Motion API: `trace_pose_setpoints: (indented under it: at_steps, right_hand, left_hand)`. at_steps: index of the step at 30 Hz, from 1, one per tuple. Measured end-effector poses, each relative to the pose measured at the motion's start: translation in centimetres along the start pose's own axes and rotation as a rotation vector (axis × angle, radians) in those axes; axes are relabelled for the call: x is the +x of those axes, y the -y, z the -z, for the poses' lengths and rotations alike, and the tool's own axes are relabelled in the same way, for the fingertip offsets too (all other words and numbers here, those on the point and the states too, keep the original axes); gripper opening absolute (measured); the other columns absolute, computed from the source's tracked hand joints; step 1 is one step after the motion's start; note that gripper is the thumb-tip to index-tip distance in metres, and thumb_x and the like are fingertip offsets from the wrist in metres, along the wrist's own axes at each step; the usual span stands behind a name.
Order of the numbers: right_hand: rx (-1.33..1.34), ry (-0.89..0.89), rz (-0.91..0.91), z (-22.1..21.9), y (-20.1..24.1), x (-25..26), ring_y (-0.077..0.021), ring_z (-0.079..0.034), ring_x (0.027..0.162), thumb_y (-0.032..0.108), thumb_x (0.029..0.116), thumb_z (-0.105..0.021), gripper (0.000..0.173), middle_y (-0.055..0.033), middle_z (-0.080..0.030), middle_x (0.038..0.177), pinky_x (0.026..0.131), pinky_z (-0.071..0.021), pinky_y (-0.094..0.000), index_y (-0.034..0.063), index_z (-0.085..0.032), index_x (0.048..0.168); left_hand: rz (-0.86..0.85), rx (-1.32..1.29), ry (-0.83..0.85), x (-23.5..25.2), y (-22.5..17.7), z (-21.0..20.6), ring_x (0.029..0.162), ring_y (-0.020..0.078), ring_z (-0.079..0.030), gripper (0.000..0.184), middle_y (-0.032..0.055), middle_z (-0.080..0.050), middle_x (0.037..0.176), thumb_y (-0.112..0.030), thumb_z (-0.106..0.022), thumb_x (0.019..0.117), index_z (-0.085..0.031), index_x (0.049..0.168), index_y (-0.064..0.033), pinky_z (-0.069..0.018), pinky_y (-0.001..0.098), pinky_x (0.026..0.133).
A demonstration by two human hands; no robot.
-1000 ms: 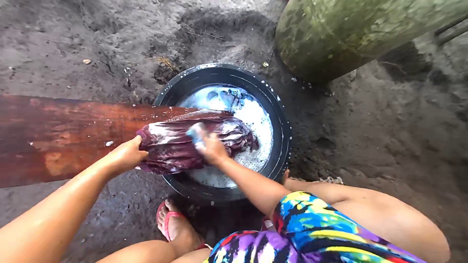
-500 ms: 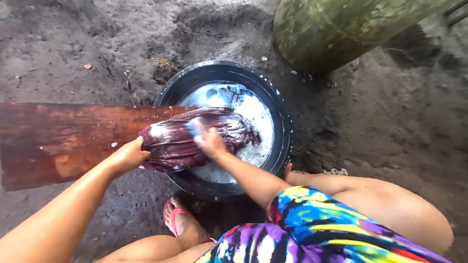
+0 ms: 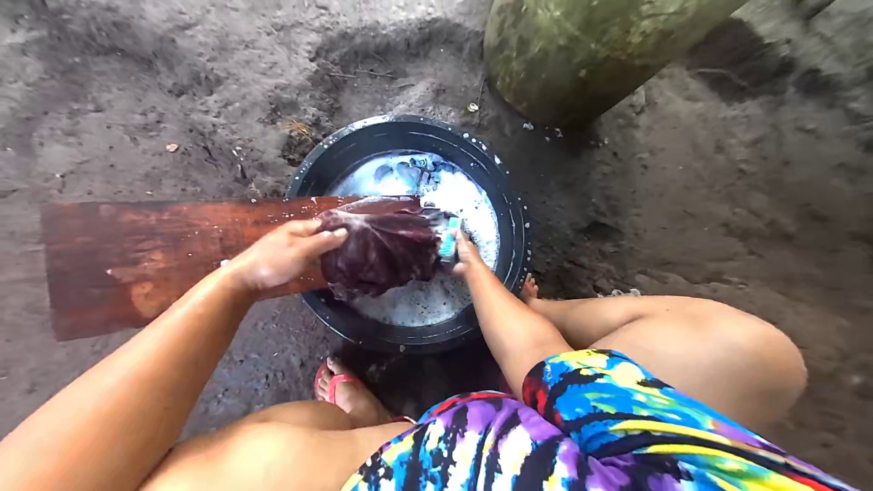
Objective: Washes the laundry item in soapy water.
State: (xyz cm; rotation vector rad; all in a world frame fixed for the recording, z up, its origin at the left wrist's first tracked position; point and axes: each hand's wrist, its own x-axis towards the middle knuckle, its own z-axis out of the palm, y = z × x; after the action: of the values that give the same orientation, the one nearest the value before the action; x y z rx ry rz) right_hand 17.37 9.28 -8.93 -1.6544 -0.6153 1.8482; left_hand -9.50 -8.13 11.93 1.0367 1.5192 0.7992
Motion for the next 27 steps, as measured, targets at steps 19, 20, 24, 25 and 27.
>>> trace_pose_setpoints:
  at_steps: [19, 20, 24, 25, 27]
  right_hand:
    - [-0.846, 0.437, 0.722, -16.7, -2.0, -8.8, -0.0329, -0.069, 0.106, 0.029, 0.0951, -0.069, 0.067, -0.0214, -0.066, 0.122, 0.090, -0.0591, -0.0546, 0.0086, -0.044, 0.154]
    - [-1.041, 0.535, 0.781, -18.0, -3.8, -10.0, -0.0363, -0.064, 0.115, 0.035, 0.0957, -0.069, 0.072, -0.0221, -0.062, 0.130, 0.093, -0.0563, -0.0574, 0.0146, -0.041, 0.159]
    - [-1.402, 0.361, 0.904, -13.0, -4.0, -5.2, -0.0386, -0.064, 0.120, 0.043, 0.0971, -0.063, 0.060, -0.0206, -0.067, 0.129, 0.097, -0.0533, -0.0593, 0.0210, -0.053, 0.152]
    - [-1.443, 0.221, 0.843, -9.9, -2.8, -2.6, -0.0405, -0.065, 0.117, 0.044, 0.0981, -0.061, 0.060, -0.0224, -0.067, 0.126, 0.094, -0.0540, -0.0605, 0.0198, -0.052, 0.152]
    - [-1.502, -0.037, 0.646, -4.3, -0.8, 2.4, -0.0478, -0.061, 0.120, 0.046, 0.1015, -0.057, 0.065, -0.0295, -0.059, 0.134, 0.094, -0.0524, -0.0648, 0.0171, -0.042, 0.157]
  left_hand:
    - [0.539, 0.219, -0.325, 3.5, 9.7, 1.4, 0.107, 0.0396, -0.066, 0.047, 0.0275, -0.062, 0.121, -0.008, -0.058, 0.0991, -0.039, 0.141, 0.0017, -0.0538, 0.0621, 0.089]
    - [0.586, 0.292, -0.315, 3.2, 9.9, 1.9, 0.108, 0.0444, -0.065, 0.047, 0.0311, -0.062, 0.120, -0.008, -0.060, 0.0989, -0.041, 0.140, 0.0043, -0.0522, 0.0661, 0.090]
    - [0.696, 0.328, -0.307, 1.9, 8.5, 2.9, 0.104, 0.0417, -0.070, 0.041, 0.0311, -0.062, 0.121, -0.001, -0.058, 0.0991, -0.044, 0.137, 0.0063, -0.0586, 0.0599, 0.088]
    - [0.705, 0.290, -0.321, 1.8, 8.3, 2.7, 0.104, 0.0399, -0.071, 0.041, 0.0304, -0.062, 0.122, 0.001, -0.057, 0.0989, -0.044, 0.138, 0.0050, -0.0599, 0.0575, 0.087]
    - [0.692, 0.225, -0.340, 1.6, 8.6, 2.9, 0.100, 0.0365, -0.073, 0.044, 0.0286, -0.063, 0.122, 0.002, -0.056, 0.0983, -0.043, 0.140, 0.0021, -0.0624, 0.0545, 0.084]
